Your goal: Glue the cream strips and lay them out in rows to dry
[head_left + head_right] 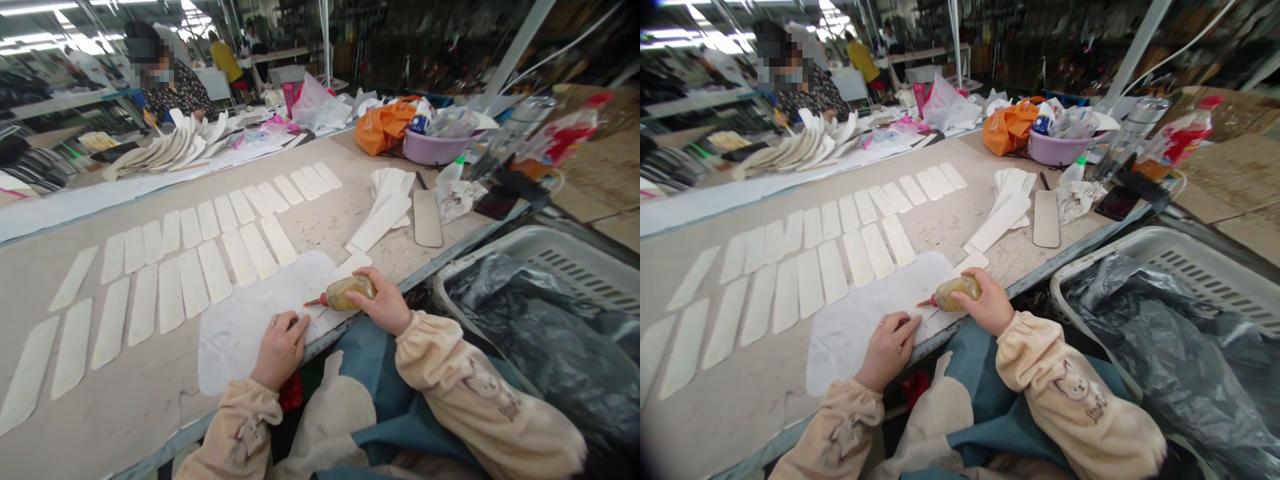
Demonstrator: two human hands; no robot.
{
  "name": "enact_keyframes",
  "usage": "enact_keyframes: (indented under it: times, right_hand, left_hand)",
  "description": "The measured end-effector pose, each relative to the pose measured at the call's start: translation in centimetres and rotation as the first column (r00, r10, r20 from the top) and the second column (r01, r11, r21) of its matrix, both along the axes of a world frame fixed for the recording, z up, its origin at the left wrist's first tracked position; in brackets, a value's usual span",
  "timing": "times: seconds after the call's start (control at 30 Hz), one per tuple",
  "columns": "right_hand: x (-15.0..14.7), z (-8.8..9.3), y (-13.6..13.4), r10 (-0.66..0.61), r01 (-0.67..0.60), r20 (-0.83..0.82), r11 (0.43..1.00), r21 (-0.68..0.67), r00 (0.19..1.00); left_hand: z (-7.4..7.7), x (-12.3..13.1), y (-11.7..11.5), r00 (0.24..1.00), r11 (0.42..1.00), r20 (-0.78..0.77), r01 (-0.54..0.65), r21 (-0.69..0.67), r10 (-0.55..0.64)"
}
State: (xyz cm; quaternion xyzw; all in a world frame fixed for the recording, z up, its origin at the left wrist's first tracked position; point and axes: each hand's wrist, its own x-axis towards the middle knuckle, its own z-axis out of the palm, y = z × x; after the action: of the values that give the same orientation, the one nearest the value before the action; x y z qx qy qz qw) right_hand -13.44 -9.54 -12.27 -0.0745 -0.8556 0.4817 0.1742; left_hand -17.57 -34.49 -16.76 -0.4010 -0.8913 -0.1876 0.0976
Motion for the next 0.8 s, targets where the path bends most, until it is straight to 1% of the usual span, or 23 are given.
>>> enact_keyframes:
  times: [0.07,0.17,0.27,0.37,0.47,0.6,0.7,0.8]
  right_hand:
    - [-0.1,0.0,0.0,-0.013,0.013,-0.005,1.000,0.018,1.000]
    - [0.0,-0.3,0.6,-0.081,0.083,-0.034,0.995,0.059,0.996]
    - [0.2,-0.8,2.0,-0.165,0.171,-0.065,0.980,0.105,0.984]
    - [0.2,-1.4,3.8,-0.234,0.245,-0.093,0.962,0.124,0.968]
    - [0.2,-1.9,5.6,-0.313,0.332,-0.135,0.931,0.151,0.940]
    - [0.0,-2.5,7.6,-0.427,0.455,-0.176,0.872,0.179,0.887]
    - [-0.1,-2.9,8.8,-0.480,0.510,-0.193,0.844,0.163,0.856]
    - [0.0,-3.1,9.3,-0.519,0.549,-0.198,0.820,0.159,0.832]
  left_hand:
    - [0.0,0.0,0.0,1.000,1.000,-0.012,0.000,0.015,0.000]
    - [-0.1,-0.1,0.0,1.000,1.000,-0.020,0.009,0.028,-0.008]
    - [-0.3,-0.1,0.0,0.999,0.999,-0.037,0.020,0.032,-0.019]
    - [-0.4,-0.2,-0.1,0.997,0.999,-0.070,0.029,0.044,-0.026]
    - [-0.6,-0.3,-0.1,0.995,0.997,-0.097,0.044,0.062,-0.038]
    - [-1.0,-0.5,-0.3,0.993,0.996,-0.107,0.050,0.073,-0.042]
    - [-1.3,-0.6,-0.5,0.993,0.995,-0.110,0.054,0.082,-0.045]
    - [-1.3,-0.5,-0.5,0.993,0.994,-0.109,0.059,0.093,-0.049]
